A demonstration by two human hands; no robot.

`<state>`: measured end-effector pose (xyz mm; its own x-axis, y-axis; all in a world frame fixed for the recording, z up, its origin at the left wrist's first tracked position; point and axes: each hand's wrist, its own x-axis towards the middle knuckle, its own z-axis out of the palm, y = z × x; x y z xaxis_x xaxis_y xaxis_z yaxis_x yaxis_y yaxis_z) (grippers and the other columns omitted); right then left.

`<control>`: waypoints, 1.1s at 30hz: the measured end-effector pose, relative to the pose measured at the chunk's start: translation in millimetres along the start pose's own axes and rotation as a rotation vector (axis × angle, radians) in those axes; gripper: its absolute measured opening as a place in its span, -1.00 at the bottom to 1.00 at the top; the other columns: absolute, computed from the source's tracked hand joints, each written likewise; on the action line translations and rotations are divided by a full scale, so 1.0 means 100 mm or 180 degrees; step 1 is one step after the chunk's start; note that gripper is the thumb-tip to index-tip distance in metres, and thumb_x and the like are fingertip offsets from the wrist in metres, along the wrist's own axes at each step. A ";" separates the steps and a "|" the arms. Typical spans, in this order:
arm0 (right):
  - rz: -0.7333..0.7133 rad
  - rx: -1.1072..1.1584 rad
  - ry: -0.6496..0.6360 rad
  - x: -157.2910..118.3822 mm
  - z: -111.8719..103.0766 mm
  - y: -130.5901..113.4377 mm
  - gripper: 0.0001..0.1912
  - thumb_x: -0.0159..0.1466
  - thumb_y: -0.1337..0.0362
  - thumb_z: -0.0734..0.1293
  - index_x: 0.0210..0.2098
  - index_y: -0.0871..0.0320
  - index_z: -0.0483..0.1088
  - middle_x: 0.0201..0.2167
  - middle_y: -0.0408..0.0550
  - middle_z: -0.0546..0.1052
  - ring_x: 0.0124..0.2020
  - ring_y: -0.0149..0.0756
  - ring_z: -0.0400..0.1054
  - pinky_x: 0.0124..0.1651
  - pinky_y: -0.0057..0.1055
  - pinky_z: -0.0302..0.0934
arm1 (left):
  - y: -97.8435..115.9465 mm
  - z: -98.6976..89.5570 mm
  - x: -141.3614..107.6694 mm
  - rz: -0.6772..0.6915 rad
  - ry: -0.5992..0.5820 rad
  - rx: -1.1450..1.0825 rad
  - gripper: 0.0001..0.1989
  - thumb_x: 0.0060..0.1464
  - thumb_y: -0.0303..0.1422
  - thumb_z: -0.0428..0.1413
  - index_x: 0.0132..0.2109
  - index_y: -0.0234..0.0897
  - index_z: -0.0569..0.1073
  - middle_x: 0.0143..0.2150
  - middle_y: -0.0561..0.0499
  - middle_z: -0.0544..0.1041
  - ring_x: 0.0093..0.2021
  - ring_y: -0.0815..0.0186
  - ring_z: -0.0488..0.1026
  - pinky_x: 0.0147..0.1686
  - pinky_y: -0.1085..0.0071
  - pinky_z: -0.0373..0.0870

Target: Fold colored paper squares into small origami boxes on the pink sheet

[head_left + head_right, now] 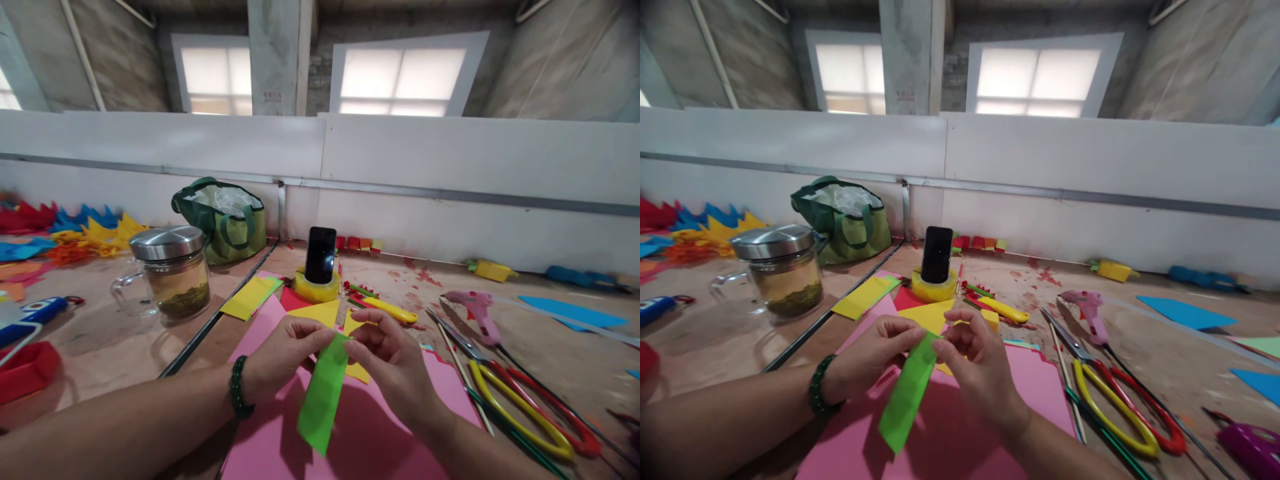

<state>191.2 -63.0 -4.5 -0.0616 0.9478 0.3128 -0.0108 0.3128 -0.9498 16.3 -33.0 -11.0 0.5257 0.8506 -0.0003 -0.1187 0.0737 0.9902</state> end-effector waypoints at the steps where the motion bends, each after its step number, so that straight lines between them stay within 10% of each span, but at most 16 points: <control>1: 0.0065 0.0073 0.0002 0.02 -0.01 0.00 -0.61 0.09 0.13 0.46 -0.18 0.11 0.30 -0.55 -0.21 0.47 -0.51 -0.38 0.39 -0.41 -0.43 0.33 | -0.01 0.00 0.01 -0.0073 -0.0022 0.0060 -0.61 0.02 -0.07 0.19 -0.41 -0.39 0.49 -0.51 0.05 0.41 -0.51 0.44 0.32 -0.52 0.54 0.21; 9: 0.0446 0.0059 -0.0057 0.09 -0.05 0.03 -0.69 0.07 0.21 0.44 -0.26 0.14 0.29 -0.65 -0.33 0.37 -0.64 -0.46 0.31 -0.51 -0.50 0.22 | -0.05 0.02 0.08 -0.0127 -0.0042 0.0569 -0.66 0.00 -0.11 0.15 -0.39 -0.34 0.34 -0.56 0.19 0.22 -0.59 0.51 0.09 -0.59 0.53 0.03; 16: 0.0388 -0.1219 -0.0473 0.18 -0.21 0.29 -0.88 0.07 0.41 0.31 -0.37 0.13 0.33 -0.71 -0.34 0.30 -0.69 -0.48 0.17 -0.61 -0.55 0.00 | -0.09 0.06 -0.02 0.0371 0.0088 0.2790 -0.33 0.05 -0.34 0.15 0.27 -0.30 0.11 -0.22 -0.03 0.44 -0.26 0.24 0.38 -0.28 0.36 0.31; 19: 0.0210 -0.2205 -0.0794 0.20 -0.32 0.41 -0.87 0.05 0.45 0.29 -0.39 0.14 0.36 -0.66 -0.27 0.37 -0.63 -0.45 0.22 -0.58 -0.54 -0.02 | -0.07 0.17 -0.14 0.0787 -0.0227 0.4459 -0.53 0.09 -0.36 0.16 0.14 -0.37 0.31 0.08 -0.26 0.37 0.04 0.01 0.31 -0.03 0.16 0.27; 23: 0.0282 -0.2912 -0.1026 0.22 -0.37 0.38 -0.87 0.06 0.41 0.30 -0.35 0.15 0.40 -0.56 -0.19 0.41 -0.55 -0.42 0.26 -0.50 -0.51 0.01 | -0.13 0.34 -0.31 0.1239 -0.0732 0.5712 -0.75 0.19 -0.58 -0.07 -0.04 -0.41 0.42 -0.17 -0.16 0.50 -0.19 0.15 0.41 -0.16 0.21 0.36; 28: 0.0428 -0.3429 -0.1482 0.28 -0.30 0.17 -0.81 0.07 0.45 0.27 -0.36 0.16 0.49 -0.37 -0.07 0.48 -0.38 -0.36 0.32 -0.35 -0.48 0.09 | -0.17 0.42 -0.44 0.0998 -0.0821 0.6065 -0.67 0.19 -0.63 -0.15 -0.01 -0.46 0.41 -0.24 -0.20 0.51 -0.29 0.12 0.45 -0.36 0.23 0.41; 33: 0.0887 -0.3299 -0.2071 0.43 -0.18 0.03 -0.84 0.11 0.24 0.31 -0.52 0.18 0.46 -0.62 -0.15 0.43 -0.58 -0.41 0.27 -0.56 -0.52 0.01 | -0.12 0.43 -0.45 0.0766 -0.0812 0.5961 -0.66 0.16 -0.64 -0.12 0.02 -0.43 0.40 -0.19 -0.21 0.51 -0.22 0.10 0.45 -0.33 0.22 0.43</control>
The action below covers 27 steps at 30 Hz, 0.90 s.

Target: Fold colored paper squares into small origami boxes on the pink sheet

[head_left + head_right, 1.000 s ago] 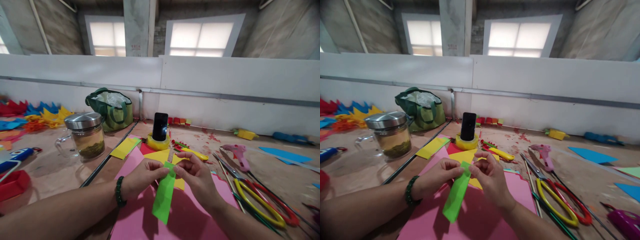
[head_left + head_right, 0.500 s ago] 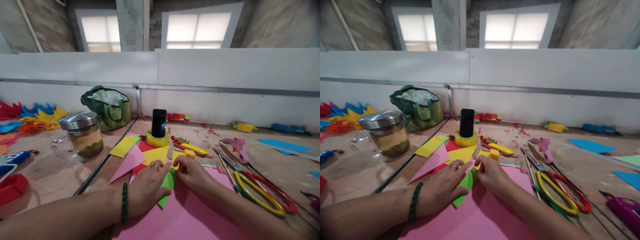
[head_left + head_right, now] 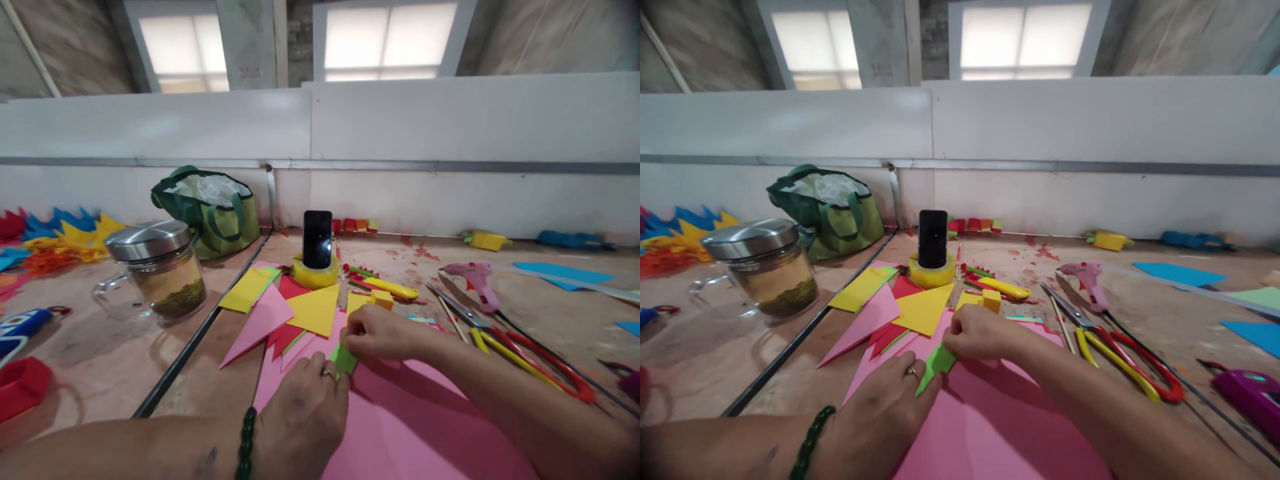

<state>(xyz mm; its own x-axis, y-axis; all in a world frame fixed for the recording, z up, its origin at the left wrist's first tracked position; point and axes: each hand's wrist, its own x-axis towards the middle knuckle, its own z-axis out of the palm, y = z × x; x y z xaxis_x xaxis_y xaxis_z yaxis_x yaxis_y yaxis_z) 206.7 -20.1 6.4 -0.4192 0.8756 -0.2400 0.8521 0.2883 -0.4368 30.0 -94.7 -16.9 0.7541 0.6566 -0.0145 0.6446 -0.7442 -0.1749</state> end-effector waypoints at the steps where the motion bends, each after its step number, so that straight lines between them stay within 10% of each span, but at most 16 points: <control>1: 0.0081 0.0000 -0.0137 0.03 -0.03 -0.03 -0.75 0.11 0.13 0.32 -0.55 0.17 0.45 -0.66 -0.16 0.41 -0.61 -0.41 0.25 -0.59 -0.51 0.00 | 0.00 -0.01 0.01 -0.0014 -0.0083 -0.0043 -0.65 0.15 -0.65 -0.13 0.02 -0.43 0.39 -0.17 -0.22 0.50 -0.21 0.09 0.46 -0.33 0.21 0.43; 16: 0.0901 0.0352 -0.0680 0.26 -0.22 -0.03 -0.93 0.09 0.30 0.31 -0.49 0.16 0.34 -0.71 -0.24 0.37 -0.68 -0.45 0.27 -0.60 -0.56 0.18 | 0.07 -0.10 -0.03 -0.0434 -0.0345 -0.0482 -0.71 0.17 -0.63 -0.09 -0.05 -0.43 0.45 -0.26 -0.24 0.51 -0.26 0.11 0.45 -0.44 0.30 0.36; 20: 0.0954 0.0413 -0.0718 0.29 -0.19 0.03 -0.94 0.12 0.34 0.26 -0.48 0.15 0.35 -0.71 -0.22 0.41 -0.68 -0.43 0.32 -0.59 -0.56 0.21 | 0.09 -0.02 -0.05 -0.0390 -0.0199 -0.0651 -0.74 0.18 -0.35 0.09 -0.07 -0.48 0.46 -0.23 -0.29 0.52 -0.25 0.10 0.44 -0.40 0.29 0.36; 27: 0.0670 -0.0091 -0.0057 0.18 -0.13 -0.06 -0.94 0.06 0.33 0.33 -0.45 0.19 0.42 -0.43 -0.01 0.55 -0.37 -0.24 0.42 -0.47 -0.51 0.15 | 0.15 0.03 -0.10 -0.0363 -0.0200 -0.0706 -0.49 0.08 -0.13 0.17 -0.03 -0.55 0.46 -0.17 -0.36 0.52 -0.27 0.08 0.48 -0.42 0.29 0.40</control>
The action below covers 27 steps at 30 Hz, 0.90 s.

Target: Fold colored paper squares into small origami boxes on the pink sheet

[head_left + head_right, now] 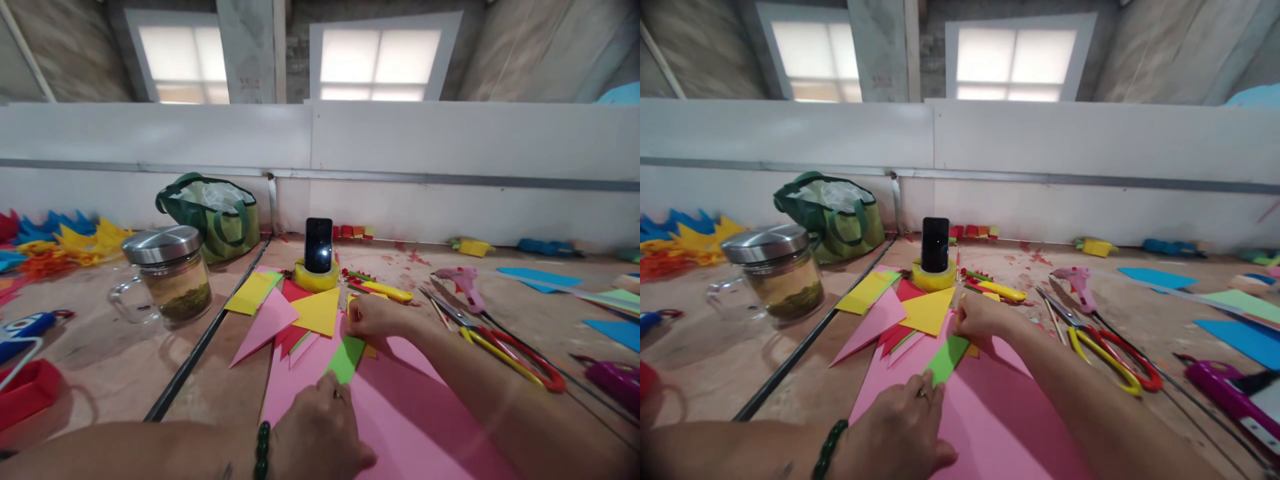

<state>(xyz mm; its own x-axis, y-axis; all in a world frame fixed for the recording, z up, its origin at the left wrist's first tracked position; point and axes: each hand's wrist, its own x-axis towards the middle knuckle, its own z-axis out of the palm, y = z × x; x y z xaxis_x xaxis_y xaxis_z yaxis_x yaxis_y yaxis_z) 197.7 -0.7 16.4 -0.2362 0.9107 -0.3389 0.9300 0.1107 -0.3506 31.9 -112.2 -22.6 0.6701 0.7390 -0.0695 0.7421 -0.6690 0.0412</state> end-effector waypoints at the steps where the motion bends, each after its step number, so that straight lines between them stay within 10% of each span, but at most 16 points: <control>1: -0.0080 -0.0066 0.0161 -0.05 0.03 -0.05 -0.91 0.05 0.34 0.34 -0.41 0.20 0.44 -0.35 0.03 0.55 -0.30 -0.21 0.42 -0.44 -0.50 0.14 | 0.00 0.02 0.00 0.0013 0.0017 0.0010 -0.47 0.07 -0.12 0.17 -0.01 -0.57 0.46 -0.16 -0.36 0.52 -0.30 0.09 0.48 -0.45 0.31 0.40; 14: -0.0136 0.0447 -0.0485 0.03 0.01 0.02 -0.84 0.09 0.22 0.32 -0.54 0.18 0.41 -0.65 -0.17 0.44 -0.60 -0.42 0.34 -0.56 -0.57 0.18 | 0.00 0.12 -0.03 -0.0085 0.0124 -0.0032 -0.31 0.05 -0.11 0.18 0.13 -0.65 0.35 -0.14 -0.42 0.53 -0.32 0.13 0.50 -0.38 0.29 0.50; 27: -0.0381 0.0007 0.0227 0.04 -0.01 0.11 -0.85 0.05 0.22 0.37 -0.46 0.20 0.44 -0.54 -0.13 0.46 -0.48 -0.38 0.29 -0.51 -0.53 0.03 | -0.05 0.32 -0.09 0.0300 0.0417 0.0329 -0.36 0.15 -0.04 0.05 0.03 -0.67 0.40 -0.09 -0.49 0.50 -0.22 0.04 0.51 -0.50 0.37 0.47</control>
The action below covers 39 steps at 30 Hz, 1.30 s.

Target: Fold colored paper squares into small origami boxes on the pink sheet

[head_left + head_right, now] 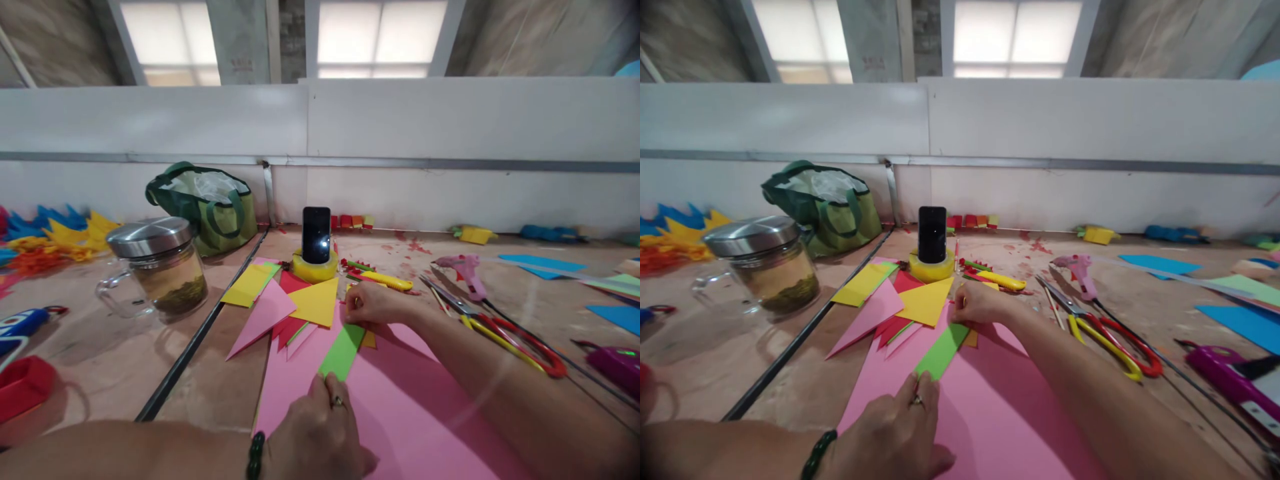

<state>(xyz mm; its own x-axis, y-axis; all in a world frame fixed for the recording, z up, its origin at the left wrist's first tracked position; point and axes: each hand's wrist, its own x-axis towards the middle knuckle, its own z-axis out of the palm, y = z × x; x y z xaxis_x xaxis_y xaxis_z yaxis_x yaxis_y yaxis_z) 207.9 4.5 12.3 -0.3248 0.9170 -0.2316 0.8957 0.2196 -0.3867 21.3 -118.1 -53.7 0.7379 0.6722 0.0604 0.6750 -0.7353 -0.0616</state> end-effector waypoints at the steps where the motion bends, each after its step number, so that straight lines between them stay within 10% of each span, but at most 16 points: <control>1: -0.0023 -0.0039 0.0098 -0.02 0.02 -0.04 -0.84 0.04 0.22 0.37 -0.43 0.20 0.45 -0.50 -0.11 0.48 -0.46 -0.37 0.30 -0.50 -0.52 0.02 | 0.00 0.04 -0.02 0.0065 0.0106 0.0066 -0.34 0.17 -0.03 0.01 0.05 -0.69 0.38 -0.08 -0.51 0.49 -0.22 0.04 0.51 -0.52 0.39 0.45; 10: -0.0229 0.0064 -0.0647 -0.13 0.23 -0.42 -0.72 0.02 0.08 0.41 -0.53 0.19 0.47 -0.62 -0.18 0.44 -0.56 -0.43 0.24 -0.57 -0.53 0.01 | 0.00 -0.22 -0.02 0.0291 0.0140 0.0123 -0.53 0.16 -0.10 0.06 -0.13 -0.52 0.49 -0.23 -0.34 0.53 -0.27 0.02 0.49 -0.53 0.32 0.44; 21: 0.0084 0.0481 -0.0843 -0.04 0.14 -0.31 -0.86 0.04 0.24 0.40 -0.48 0.20 0.44 -0.68 -0.19 0.43 -0.63 -0.43 0.31 -0.57 -0.55 0.14 | 0.06 -0.47 0.03 0.0028 -0.0624 0.0251 -0.48 0.18 -0.10 0.03 0.00 -0.55 0.43 -0.17 -0.42 0.51 -0.20 -0.04 0.49 -0.46 0.24 0.50; 39: 0.0391 0.0571 -0.0638 0.04 -0.01 0.03 -0.93 0.15 0.29 0.32 -0.43 0.16 0.36 -0.65 -0.18 0.47 -0.63 -0.41 0.37 -0.56 -0.54 0.20 | 0.05 -0.44 0.03 -0.0196 -0.0838 0.0240 -0.41 0.21 -0.10 -0.02 0.14 -0.57 0.35 -0.03 -0.59 0.45 -0.15 -0.03 0.53 -0.35 0.19 0.53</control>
<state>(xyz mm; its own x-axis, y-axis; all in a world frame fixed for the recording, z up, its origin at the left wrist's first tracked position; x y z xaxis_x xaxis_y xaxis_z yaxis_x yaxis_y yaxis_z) 209.4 9.3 10.8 -0.2867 0.8450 -0.4513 0.8698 0.0321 -0.4924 26.8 -124.0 -10.2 0.6642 0.7219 -0.1940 0.7095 -0.6906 -0.1405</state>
